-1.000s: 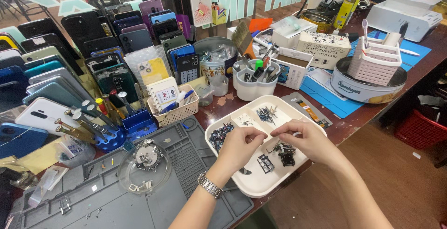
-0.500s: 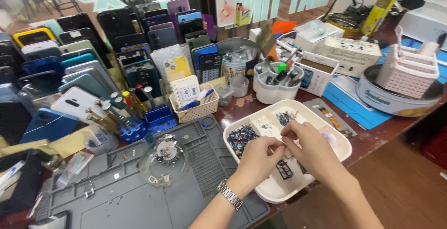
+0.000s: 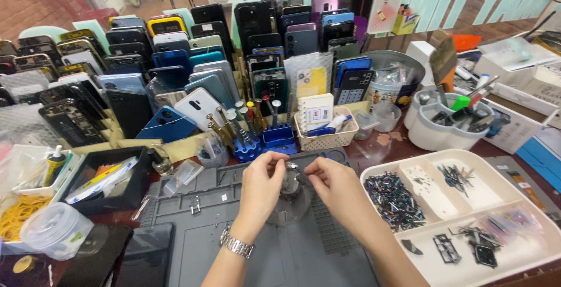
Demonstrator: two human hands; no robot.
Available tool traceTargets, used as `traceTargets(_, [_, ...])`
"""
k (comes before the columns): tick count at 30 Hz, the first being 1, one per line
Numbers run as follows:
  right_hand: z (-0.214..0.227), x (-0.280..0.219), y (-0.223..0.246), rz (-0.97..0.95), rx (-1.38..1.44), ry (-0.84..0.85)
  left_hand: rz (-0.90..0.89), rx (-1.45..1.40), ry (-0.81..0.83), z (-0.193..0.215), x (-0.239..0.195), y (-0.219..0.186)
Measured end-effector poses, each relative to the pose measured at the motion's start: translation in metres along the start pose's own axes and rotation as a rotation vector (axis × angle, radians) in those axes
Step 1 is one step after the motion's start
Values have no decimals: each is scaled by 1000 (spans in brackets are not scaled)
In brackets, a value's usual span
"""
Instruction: The person repeatedly picks up small electronic components from a tray and places them into a circular holder on the workbench. The person handles the components one at a time, rotating the holder occasionally to access different positions.
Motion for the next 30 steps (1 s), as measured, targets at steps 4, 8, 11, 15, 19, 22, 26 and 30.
traceTargets(4, [-36, 15, 7, 75, -172, 195, 51, 72, 19, 14, 10, 23])
traceTargets(8, [-55, 16, 18, 179, -364, 293, 30, 58, -1, 15, 10, 28])
traceTargets(11, [-62, 17, 29, 321, -452, 270, 5, 70, -10, 15, 10, 27])
traceTargets(15, [-64, 16, 26, 314, -474, 248, -12, 168, -9, 18, 9, 25])
traceTargets(19, [-55, 18, 18, 257, -311, 182, 2, 142, 22, 17, 7, 25])
traceTargets(22, [-41, 24, -2, 81, -163, 61, 2, 147, 48, 15, 6, 23])
traceTargets(26, [-40, 28, -6, 162, -223, 3, -76, 184, 65, 13, 6, 13])
traceTargets(30, [-41, 26, -4, 265, -190, 38, -198, 219, 85, 14, 4, 2])
Point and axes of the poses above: each hand's wrist, its own x-axis towards the middle knuckle, its own z-axis out of the back of the hand, y = z × x, the point moved 8 cm from there along x, towards the middle knuckle, and after that the axes turned 9 degrees about x, right-handed, at the moved point
